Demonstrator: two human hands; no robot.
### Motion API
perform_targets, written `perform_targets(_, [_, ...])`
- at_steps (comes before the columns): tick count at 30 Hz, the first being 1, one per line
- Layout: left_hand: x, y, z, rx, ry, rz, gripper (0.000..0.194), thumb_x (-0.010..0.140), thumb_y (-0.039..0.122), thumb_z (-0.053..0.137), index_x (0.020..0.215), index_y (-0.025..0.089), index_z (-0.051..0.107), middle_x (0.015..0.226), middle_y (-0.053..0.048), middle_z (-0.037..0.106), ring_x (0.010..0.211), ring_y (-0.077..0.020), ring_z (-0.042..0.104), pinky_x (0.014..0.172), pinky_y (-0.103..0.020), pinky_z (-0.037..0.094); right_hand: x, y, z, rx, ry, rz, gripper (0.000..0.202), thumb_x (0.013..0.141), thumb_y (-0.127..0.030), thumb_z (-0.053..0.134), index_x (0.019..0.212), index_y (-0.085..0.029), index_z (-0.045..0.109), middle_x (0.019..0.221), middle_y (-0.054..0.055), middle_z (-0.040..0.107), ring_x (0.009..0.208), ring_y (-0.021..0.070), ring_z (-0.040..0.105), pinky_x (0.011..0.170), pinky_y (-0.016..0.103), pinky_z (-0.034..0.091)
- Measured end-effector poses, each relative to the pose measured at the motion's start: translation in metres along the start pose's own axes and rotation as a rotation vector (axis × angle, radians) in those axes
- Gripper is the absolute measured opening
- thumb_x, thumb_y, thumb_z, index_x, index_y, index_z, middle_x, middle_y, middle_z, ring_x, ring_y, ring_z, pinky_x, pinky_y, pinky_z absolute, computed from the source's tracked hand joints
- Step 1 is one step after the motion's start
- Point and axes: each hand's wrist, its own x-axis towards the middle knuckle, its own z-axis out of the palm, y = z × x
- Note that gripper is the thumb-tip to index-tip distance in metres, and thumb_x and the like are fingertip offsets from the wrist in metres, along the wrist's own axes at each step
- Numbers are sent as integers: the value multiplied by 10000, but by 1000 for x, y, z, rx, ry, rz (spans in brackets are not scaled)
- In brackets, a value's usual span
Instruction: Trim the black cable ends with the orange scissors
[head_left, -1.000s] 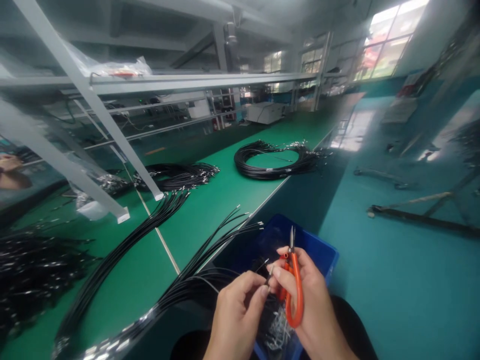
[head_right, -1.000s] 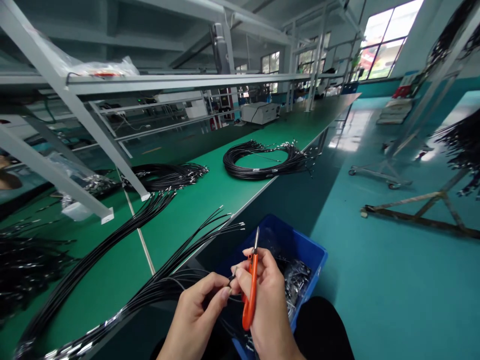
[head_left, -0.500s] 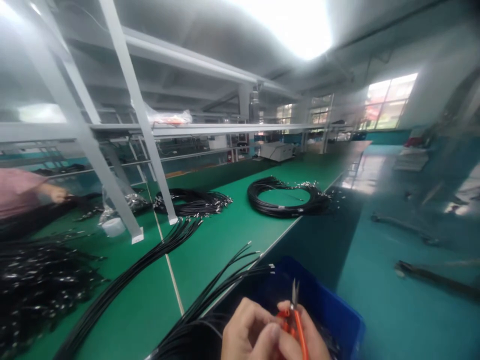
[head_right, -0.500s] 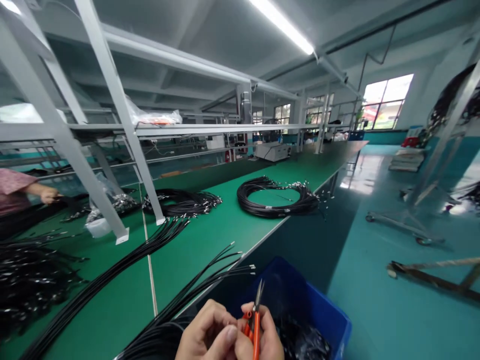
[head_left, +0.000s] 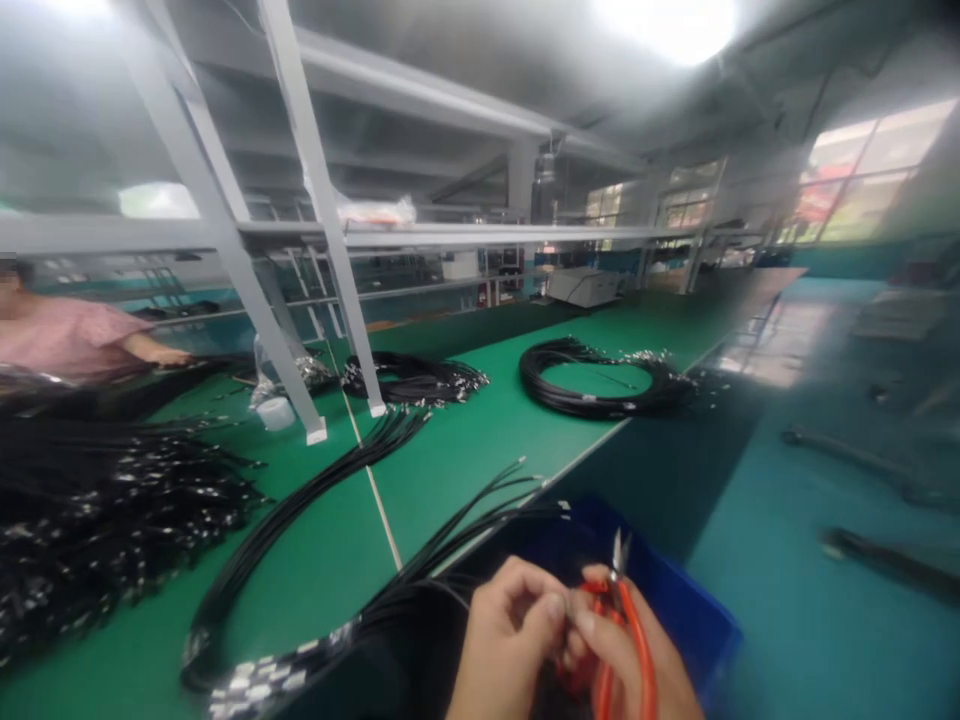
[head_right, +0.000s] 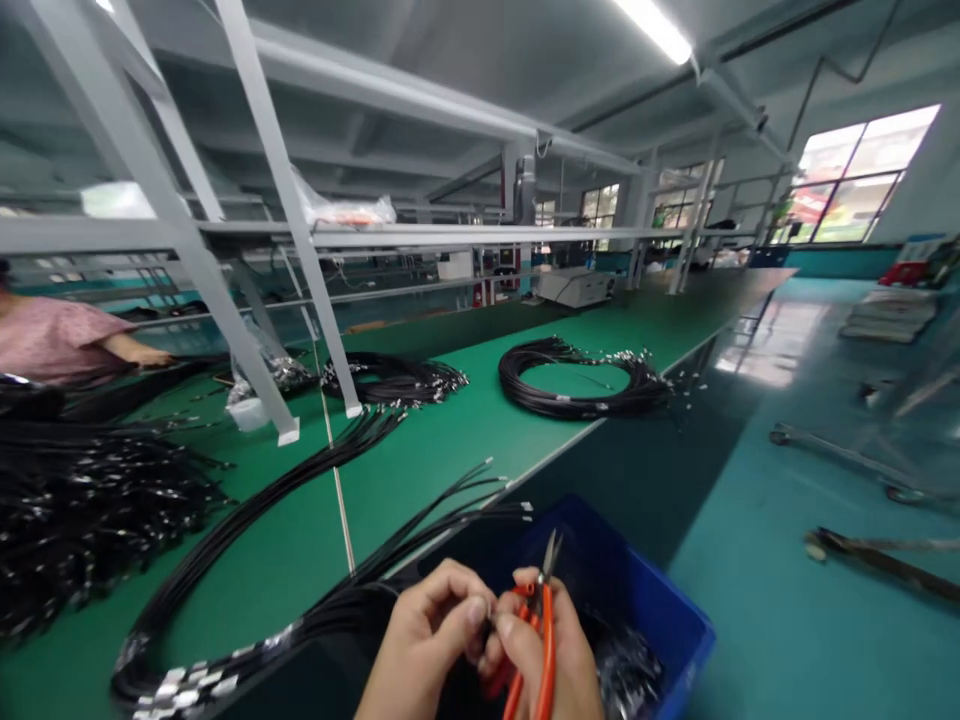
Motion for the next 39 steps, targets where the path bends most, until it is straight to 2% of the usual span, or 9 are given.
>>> perform_targets(10, [0,8,1,-175,-99,-128,110,767,168,635,681,130,577,654,20,540,537,-79,499,529,-206,397,-5,-8,4,166,-59,76,293,673,-141,709,911,-188,545,633,-29,604,550,116,550,550,221,460])
perform_targets(15, [0,6,-9,32,-30,-82,111,773,163,612,676,133,569,762,11,523,599,-74,494,596,-203,420,-3,-7,2,171,-37,123,282,700,-137,695,937,-183,550,659,-17,610,556,122,554,550,228,460])
perform_targets(17, [0,7,-12,201,10,-19,29,795,152,570,768,158,574,766,9,526,627,-94,515,612,-217,440,-3,-8,2,174,-23,129,280,707,-131,692,940,-186,548,678,-16,608,569,121,553,555,225,461])
perform_targets(21, [-3,12,-11,657,25,251,200,811,78,494,931,209,585,927,-28,541,750,-124,575,683,-231,470,-3,-11,4,184,-26,121,261,727,-135,682,937,-196,540,697,-16,595,584,125,550,558,228,458])
perform_targets(24, [-5,12,-10,924,-37,468,223,826,67,480,909,217,622,1000,-46,528,745,-110,596,648,-194,470,-3,-11,6,198,-37,131,277,728,-152,695,948,-203,534,699,-10,597,607,135,554,563,234,457])
perform_targets(27, [-6,10,-15,1045,41,587,197,834,89,493,862,214,643,987,-60,556,801,-139,609,666,-203,466,-3,-11,5,204,-27,141,290,717,-138,702,946,-202,535,709,-5,606,619,135,553,577,236,461])
perform_targets(30, [-6,12,-19,940,113,417,153,834,127,505,854,209,632,931,-56,610,814,-165,609,702,-236,466,-5,-11,5,200,-22,117,260,730,-122,676,939,-194,540,727,1,616,611,123,543,583,225,458])
perform_targets(34, [-8,12,-13,499,-65,40,76,804,176,564,864,197,605,747,-6,650,676,-145,606,639,-229,477,-7,-9,5,195,-47,101,213,768,-152,637,948,-197,533,644,-19,586,562,118,516,541,213,426])
perform_targets(39, [-10,3,-7,246,-47,-78,105,791,229,608,717,156,591,625,10,606,554,-105,534,542,-197,426,-7,-12,11,93,-31,37,219,777,-188,640,955,-198,513,583,-50,541,505,100,464,516,203,390])
